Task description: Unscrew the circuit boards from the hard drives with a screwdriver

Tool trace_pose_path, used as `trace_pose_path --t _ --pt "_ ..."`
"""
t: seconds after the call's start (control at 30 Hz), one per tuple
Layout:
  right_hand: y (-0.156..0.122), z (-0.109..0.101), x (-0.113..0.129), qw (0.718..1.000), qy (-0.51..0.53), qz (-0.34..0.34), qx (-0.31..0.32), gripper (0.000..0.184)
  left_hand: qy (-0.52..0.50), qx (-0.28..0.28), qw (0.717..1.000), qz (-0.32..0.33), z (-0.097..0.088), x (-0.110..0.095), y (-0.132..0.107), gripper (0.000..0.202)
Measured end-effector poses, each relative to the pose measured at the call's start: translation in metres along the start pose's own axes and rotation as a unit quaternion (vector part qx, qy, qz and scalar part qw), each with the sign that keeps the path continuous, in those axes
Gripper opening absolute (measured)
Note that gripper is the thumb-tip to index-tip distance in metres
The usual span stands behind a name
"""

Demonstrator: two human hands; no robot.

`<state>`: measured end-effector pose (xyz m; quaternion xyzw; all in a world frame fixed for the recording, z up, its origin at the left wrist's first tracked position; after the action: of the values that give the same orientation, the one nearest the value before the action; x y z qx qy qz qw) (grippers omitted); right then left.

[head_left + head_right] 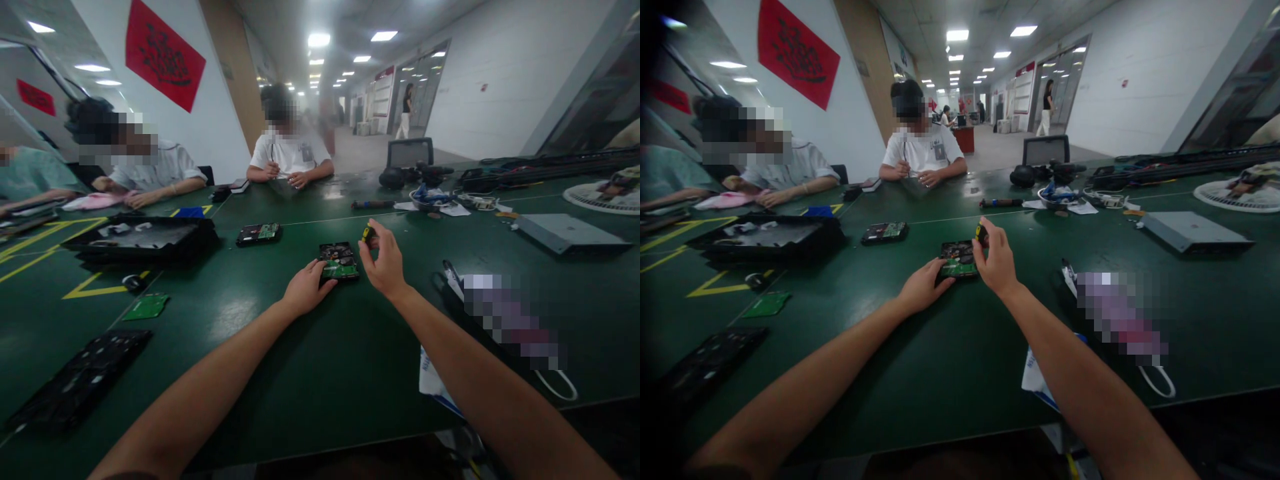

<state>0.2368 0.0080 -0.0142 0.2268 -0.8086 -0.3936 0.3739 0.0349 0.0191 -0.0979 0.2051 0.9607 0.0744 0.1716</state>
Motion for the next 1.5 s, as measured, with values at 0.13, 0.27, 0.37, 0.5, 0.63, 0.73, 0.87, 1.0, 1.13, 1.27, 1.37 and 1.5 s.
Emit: trace_pose_path --t 0.13,0.27,0.37,0.5,0.63,0.73,0.87,1.0,1.13,1.27,1.37,1.5 --pt "0.0009 -0.0013 0.0004 1.0 -0.007 0.004 0.001 0.052 0.002 0.0 1.0 0.0 0.0006 0.0004 0.0 0.062" --pt "0.0017 -0.0007 0.0011 1.0 -0.001 -0.003 0.002 0.05 0.007 -0.004 1.0 -0.005 0.0002 0.0013 -0.0006 0.062" --pt "0.0018 0.0 0.0012 1.0 0.002 0.006 0.009 0.049 0.011 -0.005 1.0 -0.003 0.0001 0.0008 -0.0005 0.065" --pt "0.0017 -0.0019 0.0061 1.0 -0.02 0.005 0.008 0.047 0.015 -0.005 1.0 0.002 0.0002 -0.0005 0.0 0.066" --pt "0.0014 -0.0018 0.0096 1.0 -0.021 -0.005 0.013 0.048 0.014 -0.008 1.0 0.002 -0.0005 -0.0011 0.0002 0.063" --pt "0.0014 -0.0017 0.0092 1.0 -0.024 -0.008 0.014 0.048 0.013 -0.009 1.0 0.005 -0.0009 -0.0018 0.0001 0.062" --pt "0.0021 -0.0024 0.0065 0.999 -0.028 0.008 0.013 0.049 0.015 -0.008 1.0 0.005 -0.001 -0.0021 -0.0002 0.062" --pt "0.002 -0.0025 0.0074 0.999 -0.031 0.004 0.009 0.049 0.019 -0.01 1.0 0.005 -0.0026 -0.0034 -0.0011 0.061" --pt "0.0014 -0.0016 0.0079 1.0 -0.015 -0.01 0.002 0.052 0.022 -0.011 1.0 0.001 -0.0043 -0.0039 -0.002 0.062" --pt "0.0016 -0.003 0.007 1.0 -0.012 -0.008 -0.008 0.051 0.023 -0.005 1.0 -0.003 -0.0045 -0.0039 -0.0016 0.061" --pt "0.0016 -0.0045 0.0078 1.0 -0.016 -0.011 -0.011 0.05 0.023 -0.001 1.0 -0.008 -0.0037 -0.0032 -0.0012 0.062" --pt "0.0026 -0.0015 0.006 1.0 0.0 -0.005 -0.003 0.05 0.018 -0.002 1.0 -0.008 -0.0028 -0.0024 -0.0007 0.06"
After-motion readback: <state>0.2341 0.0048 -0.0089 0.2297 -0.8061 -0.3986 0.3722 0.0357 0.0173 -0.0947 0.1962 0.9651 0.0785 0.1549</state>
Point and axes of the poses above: each hand's wrist, its own y-axis towards the middle knuckle, its own z-axis out of the palm, x = y × z, the point moved 8 cm from there along y, towards the middle knuckle, and after that the axes turned 3 degrees about x, right-handed, at the moved point
